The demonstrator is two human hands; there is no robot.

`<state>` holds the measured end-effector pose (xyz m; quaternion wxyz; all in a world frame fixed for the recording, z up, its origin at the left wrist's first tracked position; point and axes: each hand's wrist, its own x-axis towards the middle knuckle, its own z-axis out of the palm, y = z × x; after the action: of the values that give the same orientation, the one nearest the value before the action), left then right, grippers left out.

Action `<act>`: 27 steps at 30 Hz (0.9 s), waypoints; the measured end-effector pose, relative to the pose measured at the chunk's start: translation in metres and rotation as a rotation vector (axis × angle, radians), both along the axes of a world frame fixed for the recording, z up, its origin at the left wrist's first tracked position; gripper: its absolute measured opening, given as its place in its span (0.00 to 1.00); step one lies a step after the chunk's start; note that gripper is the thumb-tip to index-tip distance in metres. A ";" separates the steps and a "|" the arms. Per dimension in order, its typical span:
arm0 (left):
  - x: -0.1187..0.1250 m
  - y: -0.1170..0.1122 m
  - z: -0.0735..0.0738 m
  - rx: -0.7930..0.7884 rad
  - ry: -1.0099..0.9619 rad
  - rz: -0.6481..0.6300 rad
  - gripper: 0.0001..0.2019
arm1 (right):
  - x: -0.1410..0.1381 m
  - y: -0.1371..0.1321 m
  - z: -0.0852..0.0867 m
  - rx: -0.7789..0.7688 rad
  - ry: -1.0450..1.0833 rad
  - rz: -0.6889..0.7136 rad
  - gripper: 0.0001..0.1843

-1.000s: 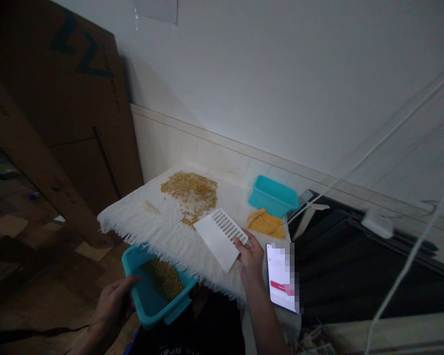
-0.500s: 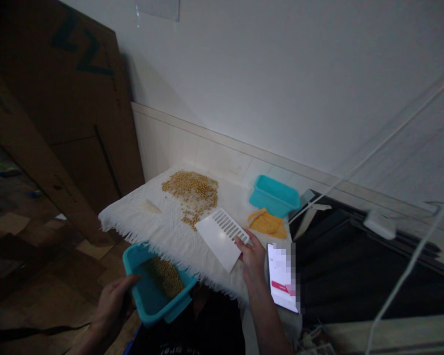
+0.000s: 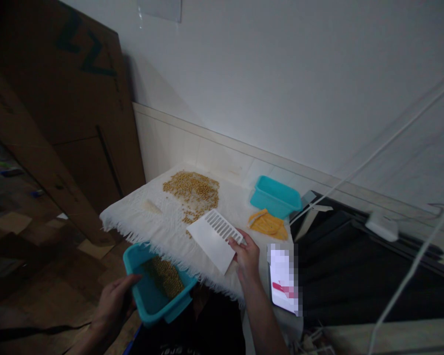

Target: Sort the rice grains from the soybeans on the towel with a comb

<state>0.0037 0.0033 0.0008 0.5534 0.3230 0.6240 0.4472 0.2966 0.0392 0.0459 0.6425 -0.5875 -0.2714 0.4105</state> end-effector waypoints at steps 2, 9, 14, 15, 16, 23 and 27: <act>0.000 0.000 0.001 -0.005 -0.042 0.004 0.21 | 0.000 -0.003 0.001 0.006 0.000 0.007 0.33; 0.001 0.000 0.002 -0.029 -0.106 0.026 0.20 | 0.000 -0.017 0.004 0.004 0.000 -0.002 0.32; 0.000 0.001 -0.001 -0.021 -0.109 0.023 0.20 | -0.006 -0.015 0.005 0.000 0.014 0.011 0.32; 0.000 0.001 -0.002 -0.018 -0.110 0.023 0.20 | -0.007 -0.015 0.005 0.005 0.019 0.019 0.32; 0.000 0.001 -0.002 -0.016 -0.110 0.025 0.20 | -0.008 -0.014 0.004 0.010 0.023 0.029 0.32; -0.004 0.004 -0.007 -0.011 -0.116 0.027 0.20 | -0.013 -0.005 0.002 -0.009 0.020 0.044 0.34; -0.006 0.005 -0.007 0.001 -0.117 0.042 0.20 | -0.014 0.003 0.002 -0.014 0.021 0.052 0.34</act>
<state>-0.0020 0.0083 -0.0064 0.5793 0.2835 0.5970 0.4771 0.2830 0.0419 0.0477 0.6303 -0.5803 -0.2772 0.4350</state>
